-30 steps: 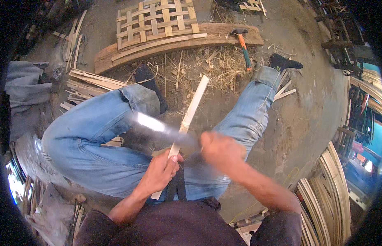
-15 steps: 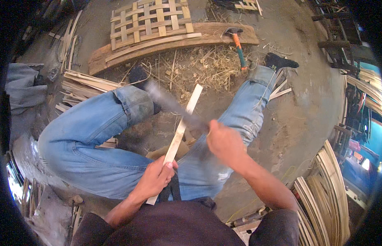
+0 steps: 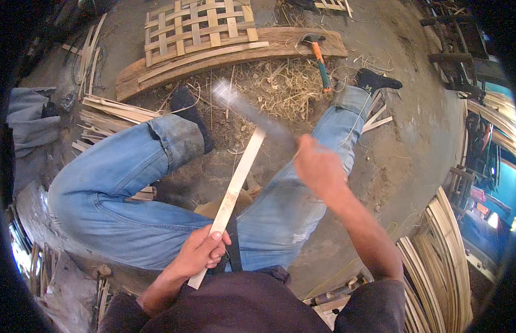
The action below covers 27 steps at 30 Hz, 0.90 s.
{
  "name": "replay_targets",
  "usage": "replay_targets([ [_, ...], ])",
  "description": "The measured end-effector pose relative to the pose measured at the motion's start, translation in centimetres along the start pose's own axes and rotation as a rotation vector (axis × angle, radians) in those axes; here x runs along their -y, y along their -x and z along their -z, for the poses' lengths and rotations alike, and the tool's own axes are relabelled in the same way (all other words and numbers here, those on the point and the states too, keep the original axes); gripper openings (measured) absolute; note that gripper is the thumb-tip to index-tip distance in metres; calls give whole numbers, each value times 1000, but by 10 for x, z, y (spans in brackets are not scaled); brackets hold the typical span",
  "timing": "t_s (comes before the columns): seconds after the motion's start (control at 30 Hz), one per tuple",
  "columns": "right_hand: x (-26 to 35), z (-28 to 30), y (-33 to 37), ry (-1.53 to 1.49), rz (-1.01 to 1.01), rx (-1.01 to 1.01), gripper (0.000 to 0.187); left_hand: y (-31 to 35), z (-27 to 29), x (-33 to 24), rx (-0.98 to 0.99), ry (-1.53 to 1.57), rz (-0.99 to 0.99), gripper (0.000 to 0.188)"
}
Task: The person sits on the floor and uses a metal file to smooth and shape a thin wooden strip. They repeatedly file the strip, occasionally pausing to inspect the edges and adjust their grip.
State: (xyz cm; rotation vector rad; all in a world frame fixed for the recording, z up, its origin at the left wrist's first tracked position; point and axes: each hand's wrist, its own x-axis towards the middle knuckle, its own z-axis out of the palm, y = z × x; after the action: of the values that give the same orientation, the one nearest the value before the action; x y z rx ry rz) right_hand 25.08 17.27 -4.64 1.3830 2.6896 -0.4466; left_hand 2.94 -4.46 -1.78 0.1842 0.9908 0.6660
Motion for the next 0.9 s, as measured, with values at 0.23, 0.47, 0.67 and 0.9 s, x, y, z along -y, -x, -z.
replay_targets([
  [0.23,56,9,59,-83,329,283,19,0,2,-5,24,158,83,30],
  [0.47,46,2,67,-128,155,333,24,-6,-7,-3,59,252,132,28],
  [0.67,54,0,74,-174,144,355,27,-3,-9,3,87,291,171,26],
  [0.9,40,-11,63,-154,24,295,21,-5,-10,-1,66,306,202,26],
])
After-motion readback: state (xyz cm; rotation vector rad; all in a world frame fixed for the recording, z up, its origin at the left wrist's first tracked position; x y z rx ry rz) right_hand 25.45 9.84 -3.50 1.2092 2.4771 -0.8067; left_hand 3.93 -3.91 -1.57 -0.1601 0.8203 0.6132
